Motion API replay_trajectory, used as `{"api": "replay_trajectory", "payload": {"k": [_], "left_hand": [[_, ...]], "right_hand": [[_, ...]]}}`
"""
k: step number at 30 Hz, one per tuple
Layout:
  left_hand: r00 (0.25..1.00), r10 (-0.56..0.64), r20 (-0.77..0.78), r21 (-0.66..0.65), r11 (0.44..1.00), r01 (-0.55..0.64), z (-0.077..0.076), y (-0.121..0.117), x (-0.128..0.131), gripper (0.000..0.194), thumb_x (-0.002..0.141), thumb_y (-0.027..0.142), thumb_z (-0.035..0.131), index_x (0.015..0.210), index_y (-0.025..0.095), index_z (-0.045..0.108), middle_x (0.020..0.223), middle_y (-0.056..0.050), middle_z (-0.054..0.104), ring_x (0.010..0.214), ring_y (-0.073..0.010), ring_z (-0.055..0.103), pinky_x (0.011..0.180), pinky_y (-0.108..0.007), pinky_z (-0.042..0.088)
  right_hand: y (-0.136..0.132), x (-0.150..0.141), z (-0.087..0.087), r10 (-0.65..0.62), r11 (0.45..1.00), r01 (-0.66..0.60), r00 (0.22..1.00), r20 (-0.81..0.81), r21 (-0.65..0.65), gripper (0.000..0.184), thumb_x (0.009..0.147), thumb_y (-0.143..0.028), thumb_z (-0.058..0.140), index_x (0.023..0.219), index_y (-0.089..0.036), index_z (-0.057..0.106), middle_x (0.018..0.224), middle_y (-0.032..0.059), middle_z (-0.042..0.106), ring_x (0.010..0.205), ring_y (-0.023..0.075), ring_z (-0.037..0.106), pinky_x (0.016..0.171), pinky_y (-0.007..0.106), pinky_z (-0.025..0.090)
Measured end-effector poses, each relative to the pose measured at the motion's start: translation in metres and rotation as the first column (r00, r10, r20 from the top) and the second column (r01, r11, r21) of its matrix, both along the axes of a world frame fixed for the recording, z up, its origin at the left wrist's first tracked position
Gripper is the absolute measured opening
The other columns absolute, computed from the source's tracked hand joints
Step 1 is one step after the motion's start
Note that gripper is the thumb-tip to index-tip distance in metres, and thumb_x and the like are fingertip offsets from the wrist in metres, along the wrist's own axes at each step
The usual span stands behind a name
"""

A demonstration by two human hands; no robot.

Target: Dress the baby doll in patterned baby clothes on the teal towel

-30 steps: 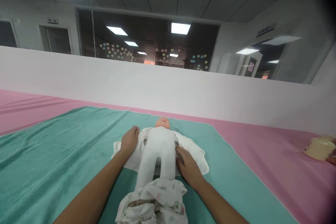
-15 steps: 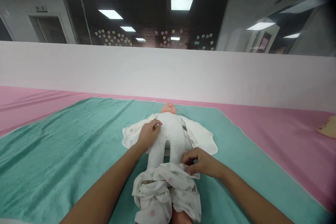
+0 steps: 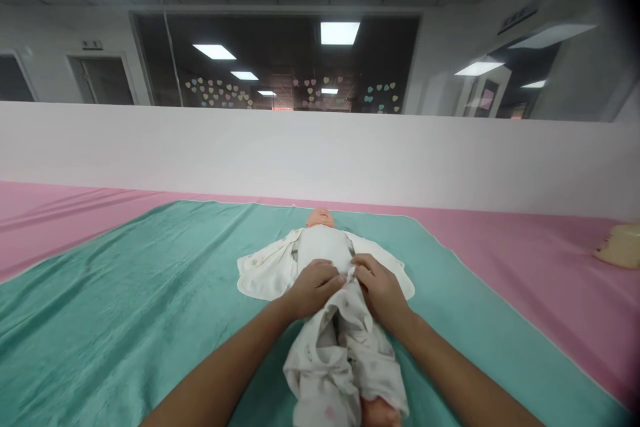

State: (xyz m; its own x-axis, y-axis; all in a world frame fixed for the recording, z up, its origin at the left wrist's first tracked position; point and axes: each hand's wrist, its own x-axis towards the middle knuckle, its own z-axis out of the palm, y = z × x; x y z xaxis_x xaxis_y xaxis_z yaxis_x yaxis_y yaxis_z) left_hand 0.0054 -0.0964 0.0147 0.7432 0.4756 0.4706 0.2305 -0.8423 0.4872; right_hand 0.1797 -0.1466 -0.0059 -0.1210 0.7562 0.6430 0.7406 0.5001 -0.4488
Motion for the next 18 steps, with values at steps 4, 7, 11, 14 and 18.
{"api": "replay_trajectory", "payload": {"k": [4, 7, 11, 14, 18], "left_hand": [[0.999, 0.039, -0.006, -0.268, 0.963, -0.039, 0.001, -0.012, 0.002, 0.038, 0.074, 0.041, 0.058, 0.053, 0.017, 0.038, 0.056, 0.005, 0.033, 0.057, -0.0101, 0.031, 0.058, -0.025, 0.027], [0.994, -0.015, 0.109, -0.625, 0.777, 0.080, 0.003, -0.013, -0.003, 0.025, 0.067, 0.034, 0.065, 0.071, 0.017, 0.048, 0.064, 0.005, 0.040, 0.059, -0.0098, 0.035, 0.055, -0.023, 0.028], [0.908, -0.006, 0.418, -0.824, 0.419, 0.382, 0.008, -0.006, -0.010, 0.020, 0.075, 0.032, 0.060, 0.078, 0.016, 0.048, 0.066, 0.004, 0.041, 0.057, -0.0081, 0.038, 0.055, -0.021, 0.030], [0.897, 0.026, 0.441, -0.860, 0.299, 0.414, 0.010, -0.003, -0.015, 0.020, 0.079, 0.035, 0.057, 0.079, 0.015, 0.052, 0.066, 0.002, 0.044, 0.056, -0.0081, 0.040, 0.053, -0.020, 0.032], [0.899, -0.014, 0.438, -0.874, 0.228, 0.429, 0.010, -0.004, -0.016, 0.028, 0.075, 0.031, 0.065, 0.096, 0.015, 0.056, 0.076, -0.003, 0.056, 0.062, -0.0108, 0.051, 0.055, -0.020, 0.035]], "right_hand": [[0.022, 0.004, -0.004, 0.011, 0.999, -0.018, 0.991, -0.135, -0.049, 0.030, 0.079, -0.020, 0.038, 0.106, -0.023, 0.052, 0.123, 0.0062, 0.048, 0.109, 0.0186, 0.047, 0.085, 0.033, 0.042], [0.022, 0.003, -0.008, 0.119, 0.990, -0.129, 0.981, -0.151, -0.060, 0.027, 0.076, -0.022, 0.047, 0.102, -0.022, 0.055, 0.125, 0.0081, 0.048, 0.116, 0.0209, 0.043, 0.095, 0.037, 0.036], [0.002, 0.006, -0.001, 0.215, 0.945, -0.278, 0.924, -0.318, -0.169, 0.008, 0.077, -0.023, 0.048, 0.078, -0.020, 0.055, 0.095, 0.0045, 0.059, 0.090, 0.0184, 0.052, 0.081, 0.032, 0.041], [-0.010, 0.012, 0.011, 0.221, 0.826, -0.433, 0.838, -0.498, -0.361, 0.008, 0.074, -0.026, 0.053, 0.077, -0.018, 0.055, 0.077, 0.0009, 0.056, 0.073, 0.0153, 0.051, 0.067, 0.026, 0.040], [-0.013, 0.016, 0.020, 0.105, 0.670, -0.581, 0.690, -0.716, -0.462, 0.031, 0.077, -0.046, 0.053, 0.078, -0.015, 0.058, 0.074, 0.0028, 0.057, 0.068, 0.0148, 0.050, 0.063, 0.025, 0.039]]}}
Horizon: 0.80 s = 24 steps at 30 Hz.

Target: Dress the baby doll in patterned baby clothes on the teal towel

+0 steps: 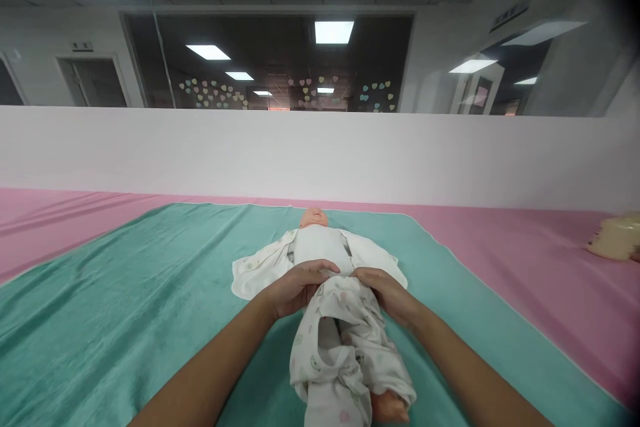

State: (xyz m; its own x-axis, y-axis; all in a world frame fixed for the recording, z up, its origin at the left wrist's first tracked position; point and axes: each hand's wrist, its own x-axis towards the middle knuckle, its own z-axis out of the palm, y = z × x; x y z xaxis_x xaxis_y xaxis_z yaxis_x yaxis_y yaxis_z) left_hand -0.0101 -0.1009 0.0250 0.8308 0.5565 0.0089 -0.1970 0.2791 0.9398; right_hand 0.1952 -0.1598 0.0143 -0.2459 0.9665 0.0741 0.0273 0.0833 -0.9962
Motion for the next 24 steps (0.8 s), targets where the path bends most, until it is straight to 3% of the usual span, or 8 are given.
{"api": "replay_trajectory", "payload": {"k": [3, 8, 15, 19, 21, 24], "left_hand": [[0.999, -0.043, 0.021, -0.003, 0.999, 0.043, -0.002, -0.002, 0.000, 0.028, 0.071, 0.024, 0.068, 0.095, 0.015, 0.056, 0.073, -0.002, 0.058, 0.059, -0.0102, 0.052, 0.053, -0.019, 0.034], [0.989, -0.148, 0.028, 0.014, 0.989, 0.148, -0.007, 0.000, -0.003, 0.027, 0.069, 0.019, 0.068, 0.094, 0.014, 0.059, 0.070, -0.003, 0.062, 0.055, -0.0104, 0.053, 0.050, -0.020, 0.036], [0.977, -0.214, -0.008, 0.067, 0.975, 0.214, -0.010, 0.004, -0.005, 0.032, 0.071, 0.017, 0.065, 0.102, 0.012, 0.060, 0.086, -0.011, 0.068, 0.068, -0.0165, 0.061, 0.059, -0.025, 0.044], [0.977, -0.214, 0.002, 0.110, 0.971, 0.213, -0.010, 0.005, -0.004, 0.036, 0.071, 0.017, 0.066, 0.106, 0.013, 0.058, 0.083, -0.011, 0.069, 0.071, -0.0182, 0.063, 0.064, -0.027, 0.045], [0.978, -0.208, 0.017, 0.138, 0.969, 0.204, -0.009, 0.004, -0.003, 0.036, 0.069, 0.018, 0.067, 0.104, 0.013, 0.058, 0.078, -0.010, 0.069, 0.074, -0.0200, 0.063, 0.069, -0.030, 0.044], [0.992, -0.129, -0.005, 0.161, 0.979, 0.128, -0.002, 0.000, 0.000, 0.036, 0.066, 0.019, 0.070, 0.100, 0.014, 0.059, 0.079, -0.008, 0.065, 0.073, -0.0168, 0.059, 0.067, -0.027, 0.041]], "right_hand": [[0.002, -0.003, -0.002, -0.062, 0.995, 0.057, 0.997, -0.055, -0.085, 0.038, 0.076, -0.052, 0.054, 0.069, -0.015, 0.056, 0.063, 0.0002, 0.053, 0.058, 0.0119, 0.044, 0.056, 0.024, 0.035], [0.001, -0.002, -0.008, 0.079, 0.993, -0.070, 0.993, 0.092, -0.095, 0.042, 0.073, -0.051, 0.059, 0.053, -0.016, 0.047, 0.050, -0.0058, 0.036, 0.047, 0.0064, 0.025, 0.047, 0.022, 0.020], [-0.004, 0.008, 0.001, 0.294, 0.955, -0.297, 0.938, 0.181, -0.009, 0.037, 0.070, -0.049, 0.062, 0.061, -0.013, 0.060, 0.053, -0.0046, 0.038, 0.052, 0.0073, 0.028, 0.050, 0.022, 0.019], [-0.009, 0.006, 0.008, 0.349, 0.936, -0.347, 0.882, 0.317, -0.067, 0.026, 0.065, -0.039, 0.067, 0.067, -0.015, 0.060, 0.057, -0.0042, 0.043, 0.055, 0.0084, 0.033, 0.051, 0.023, 0.023], [-0.012, 0.000, 0.010, 0.313, 0.946, -0.321, 0.871, 0.380, -0.042, 0.016, 0.065, -0.028, 0.066, 0.071, -0.017, 0.058, 0.063, -0.0042, 0.046, 0.057, 0.0089, 0.036, 0.052, 0.022, 0.026], [-0.013, -0.012, 0.006, 0.068, 0.969, -0.158, 0.908, 0.412, 0.188, 0.010, 0.064, -0.013, 0.055, 0.066, -0.018, 0.047, 0.064, -0.0053, 0.042, 0.059, 0.0088, 0.035, 0.053, 0.022, 0.027]]}}
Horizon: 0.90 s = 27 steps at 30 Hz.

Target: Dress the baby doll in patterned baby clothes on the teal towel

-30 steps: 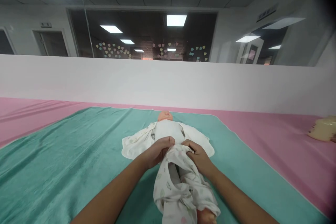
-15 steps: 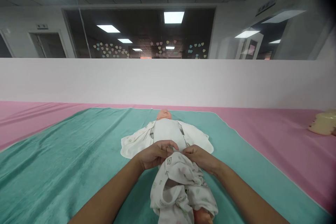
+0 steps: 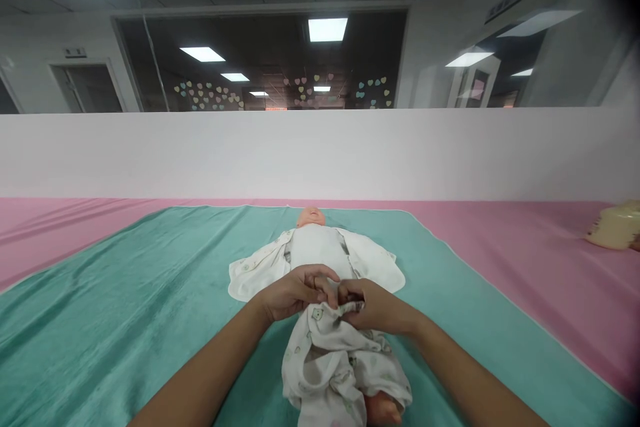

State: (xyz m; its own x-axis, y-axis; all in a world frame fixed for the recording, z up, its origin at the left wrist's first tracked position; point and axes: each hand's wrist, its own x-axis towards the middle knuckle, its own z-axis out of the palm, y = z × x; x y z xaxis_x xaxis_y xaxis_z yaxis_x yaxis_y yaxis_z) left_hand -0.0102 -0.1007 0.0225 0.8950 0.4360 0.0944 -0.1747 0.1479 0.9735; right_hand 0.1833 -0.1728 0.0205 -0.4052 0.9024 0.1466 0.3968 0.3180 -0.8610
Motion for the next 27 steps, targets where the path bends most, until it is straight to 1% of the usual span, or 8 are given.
{"api": "replay_trajectory", "payload": {"k": [3, 6, 9, 11, 14, 16, 21, 27], "left_hand": [[0.987, 0.118, -0.109, 0.090, 0.990, -0.108, 0.009, -0.007, 0.004, 0.031, 0.068, 0.026, 0.071, 0.094, 0.015, 0.059, 0.086, -0.005, 0.058, 0.067, -0.0098, 0.049, 0.056, -0.021, 0.033], [0.961, 0.120, -0.249, 0.239, 0.969, -0.059, 0.015, -0.014, 0.007, 0.026, 0.071, 0.036, 0.067, 0.077, 0.015, 0.054, 0.069, 0.002, 0.046, 0.057, -0.0068, 0.035, 0.049, -0.021, 0.023], [0.932, 0.147, -0.332, 0.391, 0.920, -0.006, 0.016, -0.018, 0.009, 0.041, 0.077, 0.049, 0.056, 0.060, 0.016, 0.038, 0.055, 0.006, 0.027, 0.050, -0.0063, 0.022, 0.046, -0.024, 0.015], [0.933, 0.164, -0.319, 0.424, 0.905, -0.014, 0.014, -0.019, 0.010, 0.049, 0.077, 0.054, 0.053, 0.057, 0.017, 0.029, 0.054, 0.006, 0.020, 0.049, -0.0063, 0.016, 0.047, -0.026, 0.012], [0.962, 0.151, -0.230, 0.352, 0.934, -0.062, 0.009, -0.019, 0.011, 0.051, 0.072, 0.053, 0.060, 0.057, 0.018, 0.027, 0.055, 0.007, 0.020, 0.050, -0.0063, 0.015, 0.048, -0.026, 0.011], [0.971, 0.159, -0.178, 0.292, 0.951, -0.102, 0.007, -0.019, 0.011, 0.050, 0.069, 0.051, 0.064, 0.058, 0.018, 0.028, 0.055, 0.007, 0.021, 0.051, -0.0064, 0.016, 0.049, -0.025, 0.011], [0.969, 0.181, -0.170, 0.288, 0.949, -0.127, 0.007, -0.016, 0.010, 0.051, 0.067, 0.050, 0.066, 0.057, 0.018, 0.027, 0.056, 0.007, 0.020, 0.051, -0.0063, 0.015, 0.049, -0.025, 0.011], [0.962, 0.168, -0.216, 0.325, 0.941, -0.091, 0.007, -0.011, 0.006, 0.047, 0.070, 0.047, 0.064, 0.057, 0.018, 0.030, 0.053, 0.008, 0.023, 0.049, -0.0057, 0.018, 0.048, -0.025, 0.012]], "right_hand": [[0.002, -0.009, -0.009, -0.239, 0.925, 0.251, 0.968, -0.074, 0.285, 0.017, 0.061, -0.007, 0.044, 0.060, -0.019, 0.032, 0.061, -0.0054, 0.036, 0.058, 0.0091, 0.031, 0.053, 0.023, 0.025], [0.005, -0.013, -0.017, -0.380, 0.787, 0.385, 0.918, -0.112, 0.482, 0.019, 0.059, -0.005, 0.040, 0.061, -0.019, 0.029, 0.062, -0.0046, 0.033, 0.059, 0.0100, 0.030, 0.053, 0.024, 0.023], [0.004, -0.014, -0.022, -0.485, 0.679, 0.479, 0.862, -0.150, 0.556, 0.018, 0.062, -0.008, 0.044, 0.062, -0.020, 0.031, 0.062, -0.0047, 0.033, 0.058, 0.0105, 0.029, 0.053, 0.024, 0.023], [0.004, -0.016, -0.023, -0.558, 0.655, 0.558, 0.812, -0.172, 0.510, 0.016, 0.064, -0.010, 0.047, 0.064, -0.020, 0.034, 0.060, -0.0053, 0.033, 0.057, 0.0105, 0.029, 0.053, 0.024, 0.023], [0.004, -0.021, -0.022, -0.574, 0.692, 0.587, 0.800, -0.174, 0.419, 0.015, 0.064, -0.011, 0.049, 0.069, -0.021, 0.039, 0.059, -0.0059, 0.033, 0.056, 0.0103, 0.031, 0.053, 0.023, 0.025], [0.005, -0.023, -0.021, -0.505, 0.765, 0.547, 0.837, -0.209, 0.342, 0.016, 0.064, -0.012, 0.050, 0.074, -0.021, 0.042, 0.061, -0.0060, 0.034, 0.057, 0.0102, 0.032, 0.053, 0.023, 0.026], [0.009, -0.012, -0.013, -0.219, 0.967, 0.249, 0.916, -0.335, 0.047, 0.017, 0.065, -0.014, 0.057, 0.078, -0.019, 0.047, 0.067, -0.0041, 0.044, 0.062, 0.0102, 0.039, 0.056, 0.022, 0.029], [0.005, 0.008, -0.007, -0.001, 0.981, -0.091, 0.879, -0.477, -0.171, 0.026, 0.072, -0.037, 0.063, 0.083, -0.018, 0.050, 0.074, -0.0017, 0.044, 0.063, 0.0094, 0.038, 0.055, 0.022, 0.027]]}}
